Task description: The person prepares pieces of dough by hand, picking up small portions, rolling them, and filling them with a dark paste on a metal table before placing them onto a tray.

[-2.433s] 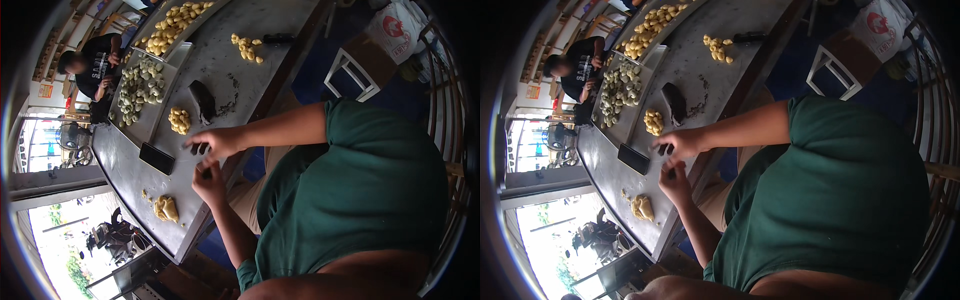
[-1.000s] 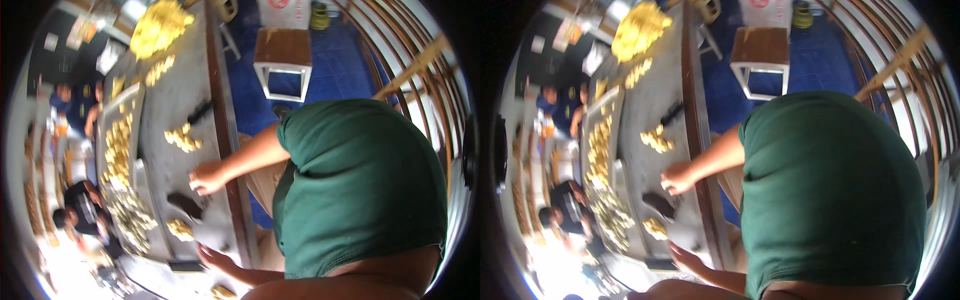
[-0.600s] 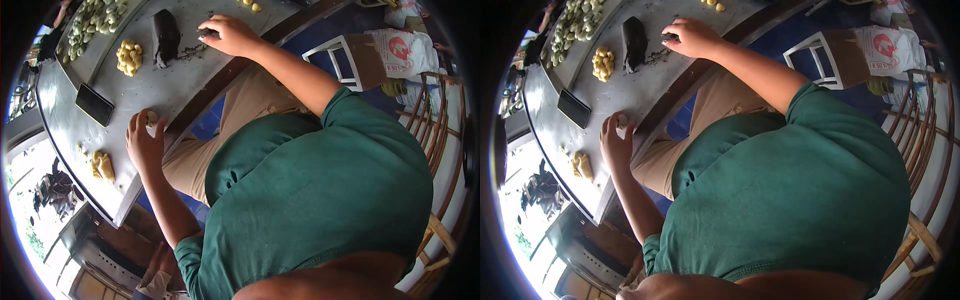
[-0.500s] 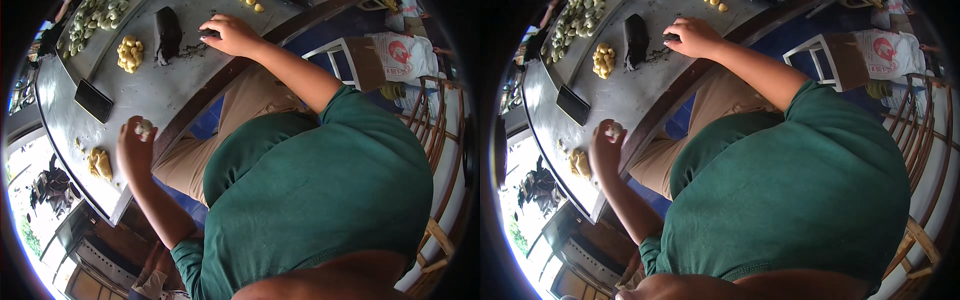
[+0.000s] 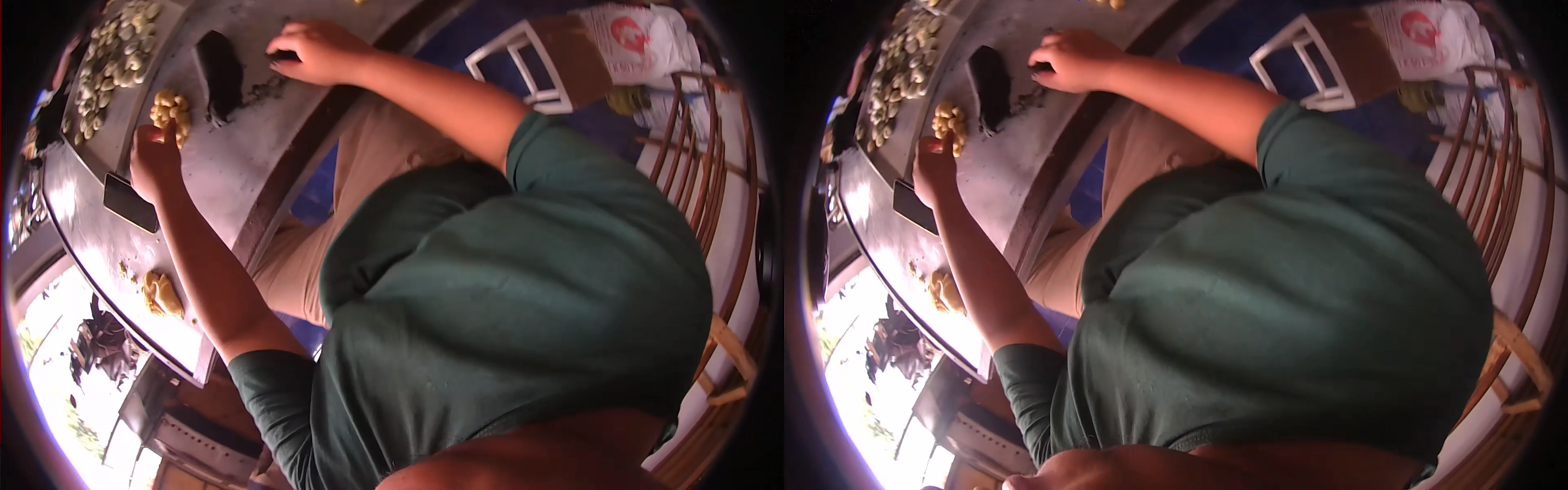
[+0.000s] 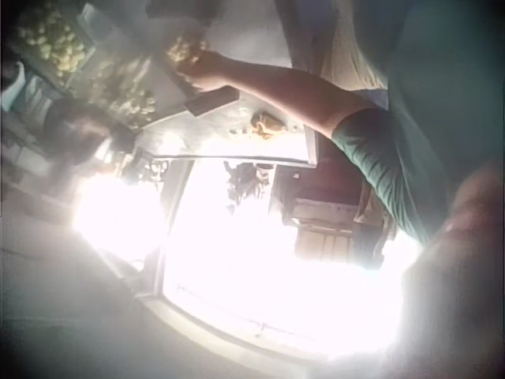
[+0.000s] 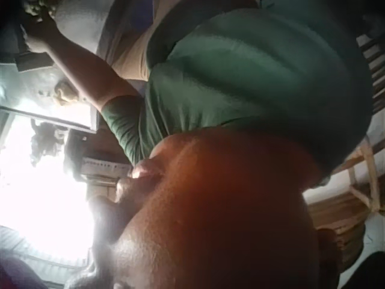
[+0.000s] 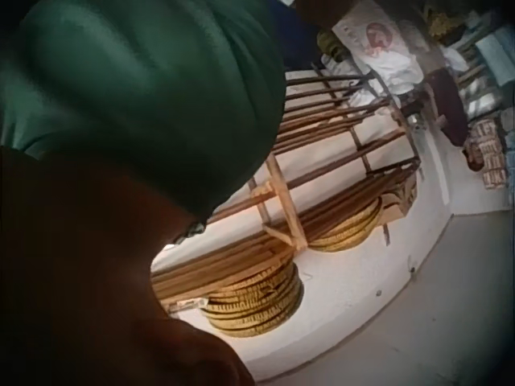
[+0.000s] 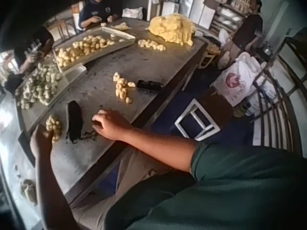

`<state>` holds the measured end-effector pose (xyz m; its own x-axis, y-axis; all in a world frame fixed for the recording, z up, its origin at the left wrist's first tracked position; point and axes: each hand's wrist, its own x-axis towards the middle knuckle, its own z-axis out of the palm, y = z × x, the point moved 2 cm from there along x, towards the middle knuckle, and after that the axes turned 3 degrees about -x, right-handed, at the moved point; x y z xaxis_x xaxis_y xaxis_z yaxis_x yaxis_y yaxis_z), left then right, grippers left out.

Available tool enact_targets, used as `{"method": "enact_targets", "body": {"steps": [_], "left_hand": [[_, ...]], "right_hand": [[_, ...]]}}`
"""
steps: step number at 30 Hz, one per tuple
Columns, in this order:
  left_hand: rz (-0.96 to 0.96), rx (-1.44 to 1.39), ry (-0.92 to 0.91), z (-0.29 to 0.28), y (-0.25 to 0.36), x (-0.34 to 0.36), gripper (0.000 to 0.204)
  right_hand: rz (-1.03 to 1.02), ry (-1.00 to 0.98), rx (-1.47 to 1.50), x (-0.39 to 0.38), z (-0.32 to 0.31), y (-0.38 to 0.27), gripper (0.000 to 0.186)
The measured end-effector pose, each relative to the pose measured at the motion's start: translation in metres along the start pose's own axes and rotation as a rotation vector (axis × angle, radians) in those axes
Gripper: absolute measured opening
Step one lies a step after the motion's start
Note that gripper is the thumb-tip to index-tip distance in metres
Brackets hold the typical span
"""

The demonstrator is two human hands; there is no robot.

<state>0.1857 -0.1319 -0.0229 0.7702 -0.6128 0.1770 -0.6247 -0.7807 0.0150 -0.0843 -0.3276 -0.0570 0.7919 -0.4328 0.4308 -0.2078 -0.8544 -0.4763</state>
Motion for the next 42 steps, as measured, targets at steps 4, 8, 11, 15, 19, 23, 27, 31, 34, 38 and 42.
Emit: {"method": "enact_targets", "body": {"steps": [4, 8, 11, 15, 19, 23, 27, 31, 34, 38, 42], "left_hand": [[0.077, -0.311, 0.236, -0.021, 0.005, -0.036, 0.038], [0.131, -0.552, 0.202, -0.021, -0.007, -0.113, 0.027], [0.101, -0.504, 0.151, -0.005, -0.024, -0.160, 0.027], [0.289, -0.261, 0.298, -0.015, -0.007, -0.167, 0.025], [0.167, -0.341, 0.190, -0.008, -0.018, -0.167, 0.028], [0.077, -0.321, 0.208, -0.013, -0.013, -0.169, 0.032], [0.153, -0.294, 0.208, -0.011, -0.011, -0.165, 0.030], [0.173, -0.329, 0.218, -0.010, -0.010, -0.165, 0.028], [0.173, -0.314, 0.282, -0.010, -0.016, -0.166, 0.027], [0.157, -0.319, 0.274, -0.013, -0.007, -0.164, 0.027], [0.128, -0.336, 0.248, -0.012, -0.012, -0.167, 0.028]], "right_hand": [[0.019, -0.020, -0.044, -0.005, 0.006, 0.005, 0.033], [0.054, -0.045, 0.050, -0.010, -0.007, -0.001, 0.029], [-0.074, 0.060, 0.106, 0.004, 0.011, -0.020, 0.025], [-0.304, 0.042, -0.332, 0.059, 0.061, -0.034, 0.036], [-0.301, -0.191, -0.386, 0.044, 0.056, -0.044, 0.034], [-0.185, -0.751, -0.381, 0.047, 0.006, -0.068, 0.021], [-0.332, -0.076, -0.098, 0.074, 0.037, -0.035, 0.021], [-0.198, -0.336, -0.451, 0.070, 0.087, -0.014, 0.031], [-0.170, -0.577, -0.549, 0.053, 0.043, -0.049, 0.022], [-0.226, -0.062, -0.084, 0.048, 0.033, -0.005, 0.026], [-0.148, 0.067, -0.279, 0.005, 0.049, -0.006, 0.026]]}}
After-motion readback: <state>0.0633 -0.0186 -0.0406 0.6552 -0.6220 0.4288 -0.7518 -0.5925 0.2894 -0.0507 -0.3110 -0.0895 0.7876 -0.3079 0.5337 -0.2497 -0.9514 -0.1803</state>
